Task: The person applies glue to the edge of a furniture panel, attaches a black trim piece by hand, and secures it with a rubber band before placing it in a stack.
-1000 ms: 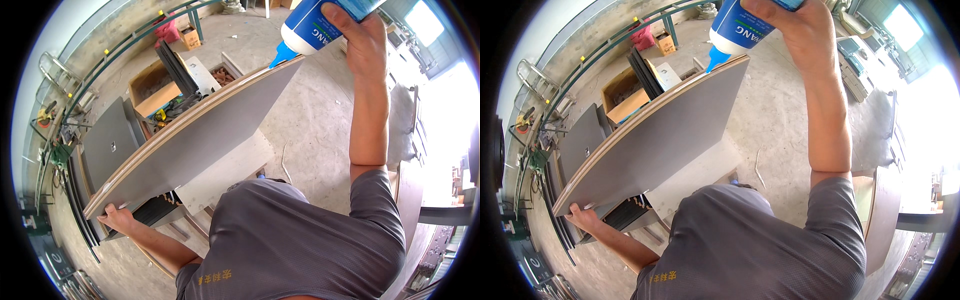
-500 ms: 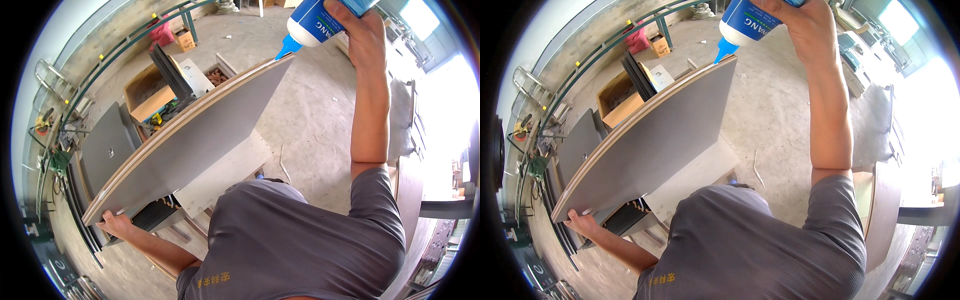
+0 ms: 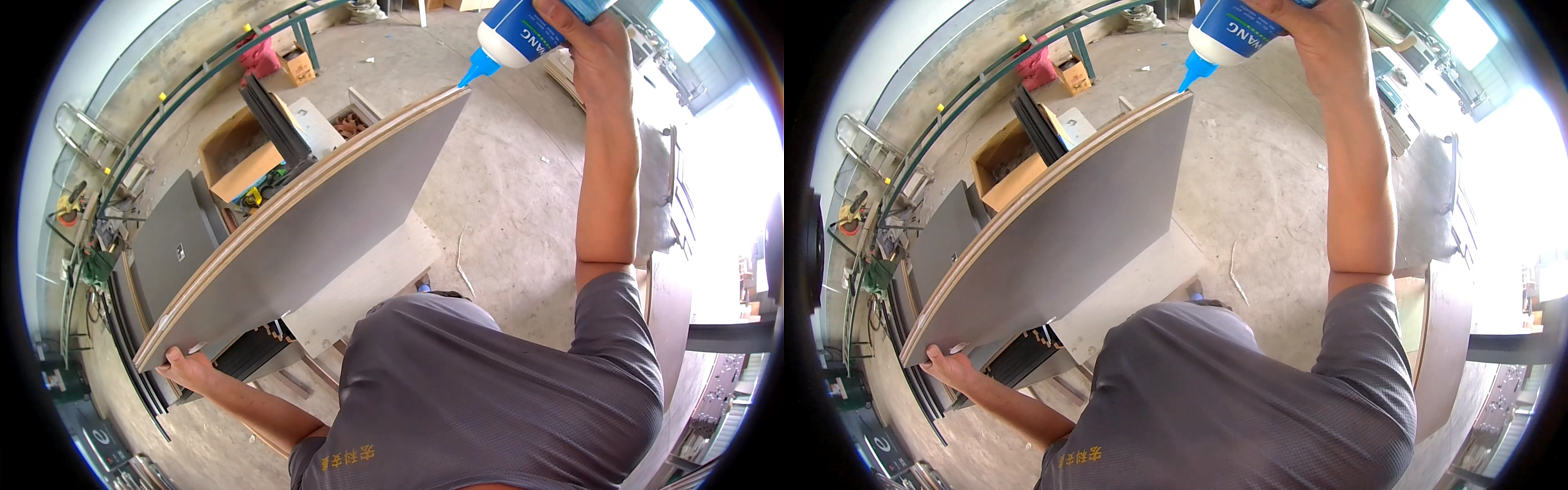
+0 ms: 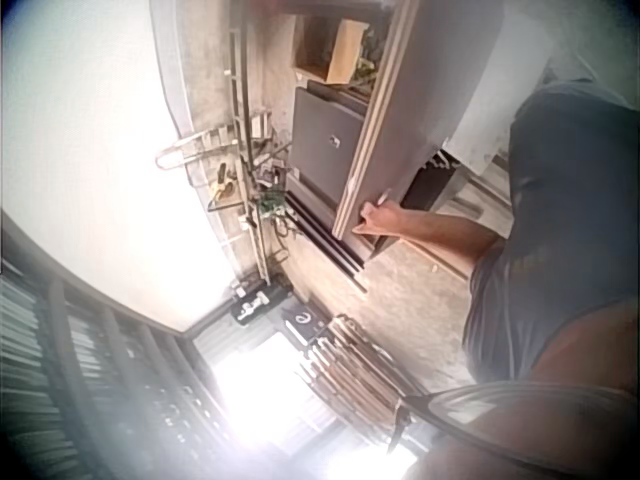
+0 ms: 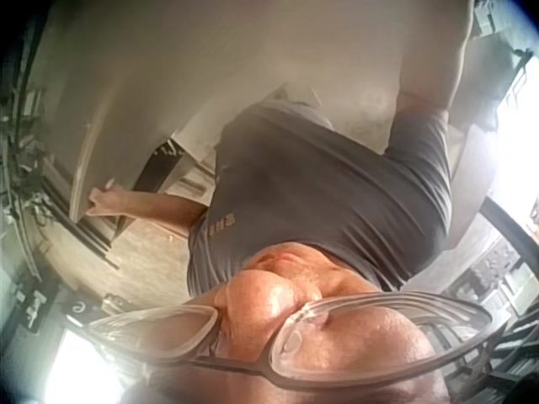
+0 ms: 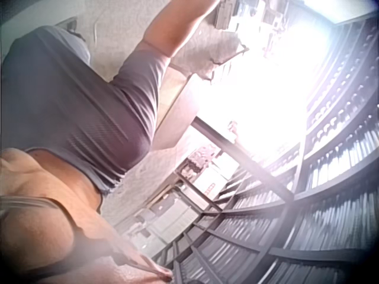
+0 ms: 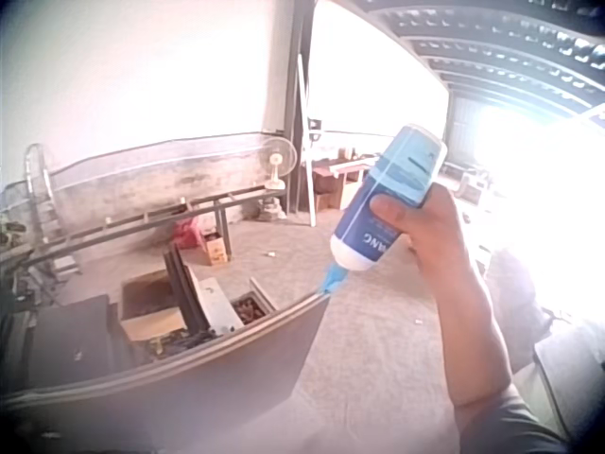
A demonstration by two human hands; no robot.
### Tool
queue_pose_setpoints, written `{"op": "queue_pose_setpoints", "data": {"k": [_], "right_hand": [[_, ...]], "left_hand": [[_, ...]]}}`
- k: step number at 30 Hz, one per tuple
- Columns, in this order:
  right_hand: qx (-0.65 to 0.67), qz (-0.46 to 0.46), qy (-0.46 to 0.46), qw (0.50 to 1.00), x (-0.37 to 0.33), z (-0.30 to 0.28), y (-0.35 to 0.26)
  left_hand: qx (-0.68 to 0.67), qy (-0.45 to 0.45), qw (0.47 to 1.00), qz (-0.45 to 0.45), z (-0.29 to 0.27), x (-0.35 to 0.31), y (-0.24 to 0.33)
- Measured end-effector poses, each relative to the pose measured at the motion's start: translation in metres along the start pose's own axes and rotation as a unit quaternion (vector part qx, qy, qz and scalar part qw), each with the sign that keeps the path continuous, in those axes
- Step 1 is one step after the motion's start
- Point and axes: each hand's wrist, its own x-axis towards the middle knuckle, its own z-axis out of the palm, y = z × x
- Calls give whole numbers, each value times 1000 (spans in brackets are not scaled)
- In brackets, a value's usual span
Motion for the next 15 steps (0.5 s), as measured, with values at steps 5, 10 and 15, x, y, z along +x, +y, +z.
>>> {"op": "queue_pose_setpoints", "data": {"k": [5,10,15], "right_hand": [[-11,6,15,1000,2,-1,-2],[-32,39,22,998,2,-2,-6],[52,90,47,993,2,-18,31]], "left_hand": [[1,-12,1000,-3,-5,1,-2],[-9,-13,1000,3,-8,2,-5],[6,-12,1000,21,-12,0,-4]]}}
